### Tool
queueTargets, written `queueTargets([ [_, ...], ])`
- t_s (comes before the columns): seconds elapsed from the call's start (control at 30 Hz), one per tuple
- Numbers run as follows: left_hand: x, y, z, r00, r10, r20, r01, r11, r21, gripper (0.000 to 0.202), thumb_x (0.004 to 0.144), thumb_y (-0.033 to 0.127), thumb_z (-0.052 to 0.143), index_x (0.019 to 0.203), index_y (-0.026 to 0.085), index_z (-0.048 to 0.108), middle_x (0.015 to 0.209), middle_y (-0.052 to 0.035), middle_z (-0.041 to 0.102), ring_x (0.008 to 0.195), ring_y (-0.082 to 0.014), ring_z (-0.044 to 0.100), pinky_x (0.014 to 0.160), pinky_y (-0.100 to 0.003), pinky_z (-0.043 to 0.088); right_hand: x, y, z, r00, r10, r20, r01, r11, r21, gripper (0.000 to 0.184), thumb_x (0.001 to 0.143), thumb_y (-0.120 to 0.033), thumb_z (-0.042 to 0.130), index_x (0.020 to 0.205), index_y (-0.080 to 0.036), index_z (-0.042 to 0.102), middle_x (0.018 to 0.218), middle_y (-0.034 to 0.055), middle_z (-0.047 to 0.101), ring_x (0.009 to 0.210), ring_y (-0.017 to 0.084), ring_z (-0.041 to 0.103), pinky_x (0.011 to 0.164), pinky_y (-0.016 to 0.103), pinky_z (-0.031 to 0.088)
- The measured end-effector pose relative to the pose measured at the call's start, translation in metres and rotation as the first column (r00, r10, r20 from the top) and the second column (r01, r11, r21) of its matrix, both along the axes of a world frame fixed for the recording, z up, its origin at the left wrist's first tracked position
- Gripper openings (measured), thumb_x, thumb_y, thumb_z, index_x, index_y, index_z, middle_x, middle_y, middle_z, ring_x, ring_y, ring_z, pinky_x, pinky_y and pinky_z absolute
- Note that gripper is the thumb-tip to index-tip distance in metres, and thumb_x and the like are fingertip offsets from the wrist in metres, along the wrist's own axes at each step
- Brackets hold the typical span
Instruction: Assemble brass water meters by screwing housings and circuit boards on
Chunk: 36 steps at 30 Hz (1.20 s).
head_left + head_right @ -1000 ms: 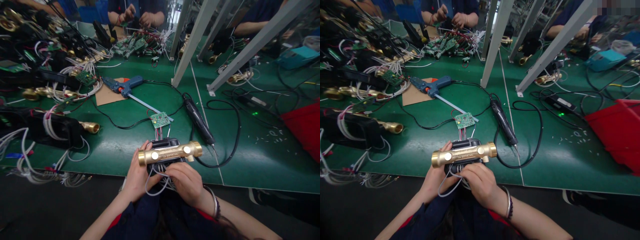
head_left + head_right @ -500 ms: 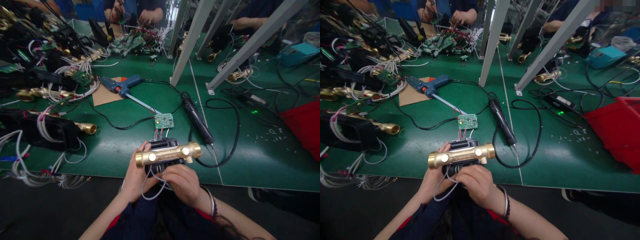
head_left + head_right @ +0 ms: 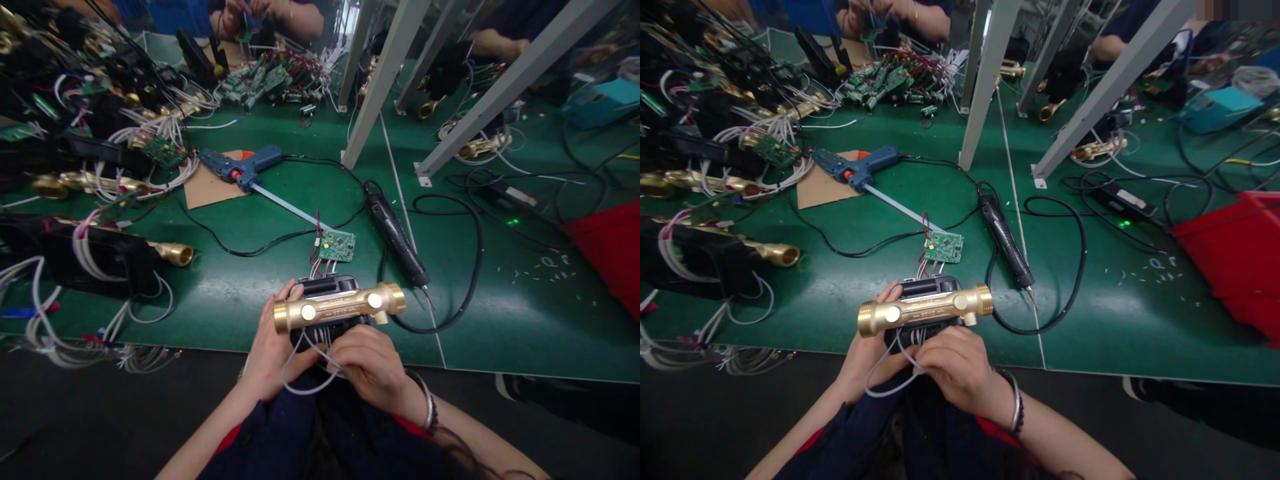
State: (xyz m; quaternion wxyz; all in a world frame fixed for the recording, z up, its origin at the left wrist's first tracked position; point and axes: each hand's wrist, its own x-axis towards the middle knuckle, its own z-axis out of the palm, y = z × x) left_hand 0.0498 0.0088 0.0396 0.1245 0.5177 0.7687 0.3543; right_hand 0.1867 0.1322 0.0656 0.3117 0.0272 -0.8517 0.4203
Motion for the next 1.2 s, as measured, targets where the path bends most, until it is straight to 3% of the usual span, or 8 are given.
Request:
queueTargets([
  [0.2, -0.004, -0.001, -0.003, 1.000, -0.002, -0.011, 0.001, 1.000, -0.023, 0.088, 0.072, 0.035, 0.069, 0.142, 0.024, 0.017, 0.144, -0.0153, 0.036, 0.133, -0.0313, 0.036, 0.106, -0.053, 0.034, 0.008, 0.003, 0.006, 0.990, 0.075, 0.123, -0.096, 0.981, 0.171, 0.014, 0.091, -0.009, 0.047, 0.093, -0.015, 0.059, 0.084, 0.0064, 0.068, 0.075, 0.016, 0.059, 0.067, 0.029, 0.046],
  [0.5, -0.007, -0.004, -0.001, 0.998, -0.067, -0.021, 0.067, 0.998, -0.002, 0.077, 0.084, 0.048, 0.054, 0.144, 0.024, 0.013, 0.146, -0.0144, 0.033, 0.136, -0.0295, 0.030, 0.108, -0.051, 0.032, 0.008, 0.002, 0.013, 0.988, 0.035, 0.148, -0.076, 0.956, 0.282, 0.024, 0.095, -0.010, 0.036, 0.089, -0.012, 0.060, 0.082, 0.0070, 0.066, 0.075, 0.016, 0.054, 0.071, 0.029, 0.045],
  [0.77, 0.000, 0.003, 0.001, 0.998, 0.051, -0.037, -0.050, 0.999, 0.023, 0.081, 0.078, 0.046, 0.059, 0.143, 0.021, 0.017, 0.143, -0.0158, 0.036, 0.132, -0.0320, 0.035, 0.105, -0.051, 0.036, 0.005, 0.002, 0.013, 0.972, 0.012, 0.233, -0.121, 0.880, 0.460, 0.034, 0.097, -0.014, 0.034, 0.076, -0.013, 0.061, 0.070, 0.0049, 0.061, 0.069, 0.016, 0.051, 0.065, 0.029, 0.042],
  [0.93, 0.002, 0.004, -0.003, 0.987, 0.133, -0.091, -0.134, 0.991, -0.007, 0.090, 0.075, 0.039, 0.062, 0.145, 0.022, 0.008, 0.140, -0.0170, 0.039, 0.126, -0.0348, 0.044, 0.101, -0.054, 0.041, 0.004, 0.002, 0.015, 0.967, 0.028, 0.255, -0.163, 0.835, 0.526, 0.026, 0.094, -0.012, 0.042, 0.076, -0.014, 0.061, 0.069, 0.0031, 0.062, 0.067, 0.016, 0.053, 0.063, 0.029, 0.043],
  [1.03, -0.003, 0.004, -0.019, 0.983, 0.148, -0.104, -0.149, 0.989, -0.003, 0.089, 0.076, 0.042, 0.060, 0.146, 0.022, 0.009, 0.134, -0.0165, 0.045, 0.117, -0.0358, 0.051, 0.096, -0.054, 0.045, 0.011, 0.014, 0.022, 0.978, 0.135, 0.161, -0.192, 0.883, 0.429, 0.014, 0.092, -0.015, 0.048, 0.088, -0.014, 0.061, 0.083, 0.0039, 0.069, 0.080, 0.014, 0.061, 0.075, 0.026, 0.047],
  [1.1, -0.008, 0.005, -0.031, 0.975, 0.195, -0.103, -0.192, 0.981, 0.037, 0.086, 0.075, 0.046, 0.057, 0.146, 0.029, 0.011, 0.132, -0.0123, 0.046, 0.113, -0.0383, 0.053, 0.096, -0.057, 0.044, 0.021, 0.032, 0.028, 0.998, 0.064, -0.001, -0.060, 0.949, 0.310, 0.010, 0.091, -0.016, 0.050, 0.093, -0.015, 0.060, 0.085, 0.0038, 0.071, 0.083, 0.011, 0.064, 0.079, 0.023, 0.049],
  [1.13, -0.009, 0.006, -0.034, 0.972, 0.218, -0.090, -0.215, 0.976, 0.048, 0.086, 0.074, 0.049, 0.056, 0.145, 0.035, 0.010, 0.132, -0.0081, 0.047, 0.113, -0.0390, 0.053, 0.098, -0.058, 0.043, 0.028, 0.044, 0.029, 0.995, -0.062, -0.075, 0.079, 0.965, 0.251, 0.009, 0.090, -0.016, 0.052, 0.093, -0.016, 0.061, 0.084, 0.0037, 0.072, 0.082, 0.011, 0.065, 0.079, 0.023, 0.050],
  [1.2, -0.012, 0.007, -0.035, 0.970, 0.232, -0.072, -0.227, 0.972, 0.063, 0.087, 0.071, 0.053, 0.056, 0.142, 0.047, 0.007, 0.132, 0.0004, 0.047, 0.114, -0.0398, 0.052, 0.101, -0.057, 0.041, 0.045, 0.073, 0.028, 0.892, -0.435, -0.126, 0.451, 0.875, 0.178, 0.008, 0.088, -0.016, 0.055, 0.090, -0.018, 0.063, 0.081, 0.0032, 0.072, 0.079, 0.012, 0.066, 0.076, 0.025, 0.052],
])
